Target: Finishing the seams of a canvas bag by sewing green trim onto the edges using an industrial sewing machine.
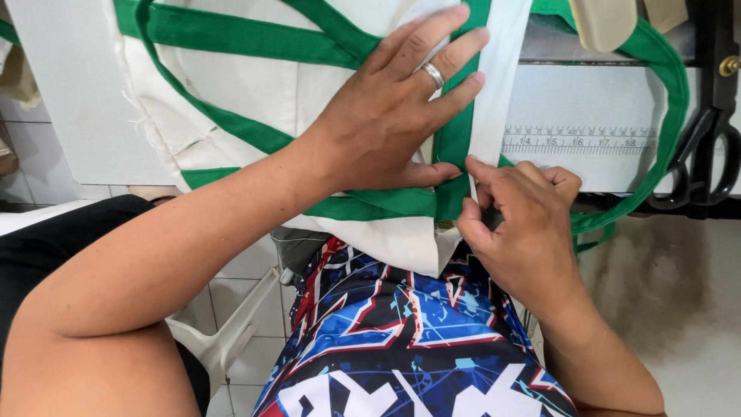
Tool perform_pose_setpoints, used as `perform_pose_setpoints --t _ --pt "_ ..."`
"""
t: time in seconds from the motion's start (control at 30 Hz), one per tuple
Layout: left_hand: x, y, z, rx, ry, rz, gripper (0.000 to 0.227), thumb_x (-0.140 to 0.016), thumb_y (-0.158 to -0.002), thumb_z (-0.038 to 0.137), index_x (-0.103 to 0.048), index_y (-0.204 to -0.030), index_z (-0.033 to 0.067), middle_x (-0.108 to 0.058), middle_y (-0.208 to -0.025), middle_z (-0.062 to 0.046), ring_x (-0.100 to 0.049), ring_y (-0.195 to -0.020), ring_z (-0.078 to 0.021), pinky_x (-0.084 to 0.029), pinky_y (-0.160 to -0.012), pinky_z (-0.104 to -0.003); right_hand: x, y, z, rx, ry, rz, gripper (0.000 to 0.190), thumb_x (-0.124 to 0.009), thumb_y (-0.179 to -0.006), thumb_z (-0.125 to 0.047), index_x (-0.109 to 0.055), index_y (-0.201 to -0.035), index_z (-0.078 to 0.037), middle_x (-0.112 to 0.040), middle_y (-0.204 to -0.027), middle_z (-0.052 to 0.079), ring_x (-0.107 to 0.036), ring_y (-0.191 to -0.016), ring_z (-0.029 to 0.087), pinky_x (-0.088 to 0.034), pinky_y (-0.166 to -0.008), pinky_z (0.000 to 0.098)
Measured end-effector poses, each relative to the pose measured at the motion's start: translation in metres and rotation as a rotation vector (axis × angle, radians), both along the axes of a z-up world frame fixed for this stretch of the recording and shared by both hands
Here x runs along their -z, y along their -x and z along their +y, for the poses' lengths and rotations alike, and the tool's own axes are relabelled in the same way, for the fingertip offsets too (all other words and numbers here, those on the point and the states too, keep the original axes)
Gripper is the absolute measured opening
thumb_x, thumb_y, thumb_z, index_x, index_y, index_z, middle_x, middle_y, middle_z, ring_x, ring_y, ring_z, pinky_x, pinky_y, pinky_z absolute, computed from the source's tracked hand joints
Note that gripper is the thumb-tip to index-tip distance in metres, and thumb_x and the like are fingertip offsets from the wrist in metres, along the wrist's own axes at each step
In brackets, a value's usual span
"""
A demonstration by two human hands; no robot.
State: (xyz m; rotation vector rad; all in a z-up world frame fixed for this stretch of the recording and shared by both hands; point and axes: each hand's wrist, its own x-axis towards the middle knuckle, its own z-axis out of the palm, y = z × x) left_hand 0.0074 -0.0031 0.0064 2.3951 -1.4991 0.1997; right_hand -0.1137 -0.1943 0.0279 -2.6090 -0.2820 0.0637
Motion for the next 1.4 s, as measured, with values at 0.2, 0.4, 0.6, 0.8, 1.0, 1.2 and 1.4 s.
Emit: perform_pose_setpoints --t 0.2,0.4,0.6,0.8,1.0,1.2,1.4 --pt "0.006 -0.005 -0.001 0.074 -0.022 -0.037 0.078 -0.072 -0.087 0.060 -0.054 -0.136 0.0024 -0.046 -0.146 -0.019 -0.034 -0.138 -0.0340 -0.019 -0.115 -0.051 0.001 -0.002 -0.003 -0.037 -0.001 -0.004 0.032 -0.065 -0.083 -0.006 -0.066 -0.115 -0.004 -0.056 -0.074 -0.004 -0.054 -0.073 0.018 -0.027 -0.082 0.0389" --pt "0.011 -0.005 0.001 0.123 0.040 -0.073 0.062 -0.081 -0.087 0.058 -0.062 -0.118 0.0072 -0.053 -0.138 -0.016 -0.043 -0.131 -0.0344 -0.023 -0.112 -0.055 -0.012 0.026 -0.019 0.068 -0.250 -0.048 0.011 -0.066 -0.091 -0.001 -0.065 -0.102 0.003 -0.061 -0.079 0.008 -0.055 -0.074 0.023 -0.038 -0.076 0.0358" --pt "0.008 -0.004 -0.005 0.123 0.035 -0.030 0.055 -0.079 -0.084 0.052 -0.059 -0.116 0.0110 -0.059 -0.130 -0.010 -0.052 -0.125 -0.0294 -0.024 -0.111 -0.052 0.029 0.051 -0.022 0.298 -0.358 0.151 0.017 -0.056 -0.094 -0.013 -0.067 -0.097 0.000 -0.069 -0.091 0.010 -0.064 -0.082 0.020 -0.048 -0.078 0.0320" --pt "0.011 -0.003 -0.002 0.149 0.069 -0.019 0.051 -0.080 -0.085 0.043 -0.064 -0.118 0.0077 -0.057 -0.132 -0.012 -0.050 -0.126 -0.0309 -0.026 -0.110 -0.056 0.070 0.040 0.003 0.598 -1.441 0.526 0.040 -0.049 -0.097 -0.030 -0.064 -0.110 0.005 -0.068 -0.109 0.018 -0.064 -0.101 0.024 -0.051 -0.092 0.0338" --pt "0.017 -0.002 0.000 0.148 0.099 -0.002 0.052 -0.083 -0.086 0.044 -0.067 -0.120 0.0074 -0.058 -0.134 -0.014 -0.050 -0.128 -0.0321 -0.025 -0.111 -0.056 0.042 0.039 0.001 0.543 -1.009 0.514 0.020 -0.060 -0.090 -0.026 -0.065 -0.084 -0.007 -0.061 -0.078 0.001 -0.052 -0.072 0.010 -0.043 -0.069 0.0268" --pt "0.016 -0.001 0.001 0.151 0.117 0.032 0.053 -0.083 -0.081 0.043 -0.064 -0.116 0.0085 -0.057 -0.133 -0.013 -0.049 -0.126 -0.0321 -0.026 -0.109 -0.056 0.005 0.043 0.003 0.310 -0.250 -0.059 0.025 -0.081 -0.083 -0.009 -0.067 -0.099 0.003 -0.069 -0.083 0.010 -0.063 -0.070 0.016 -0.050 -0.070 0.0288" --pt "0.016 -0.004 0.003 0.134 0.125 0.002 0.051 -0.079 -0.085 0.045 -0.065 -0.117 0.0086 -0.058 -0.132 -0.013 -0.049 -0.125 -0.0320 -0.025 -0.109 -0.055 0.019 0.021 0.019 0.324 -0.215 -0.221 0.029 -0.085 -0.085 -0.009 -0.066 -0.101 0.006 -0.068 -0.083 0.011 -0.061 -0.070 0.016 -0.053 -0.068 0.0278"
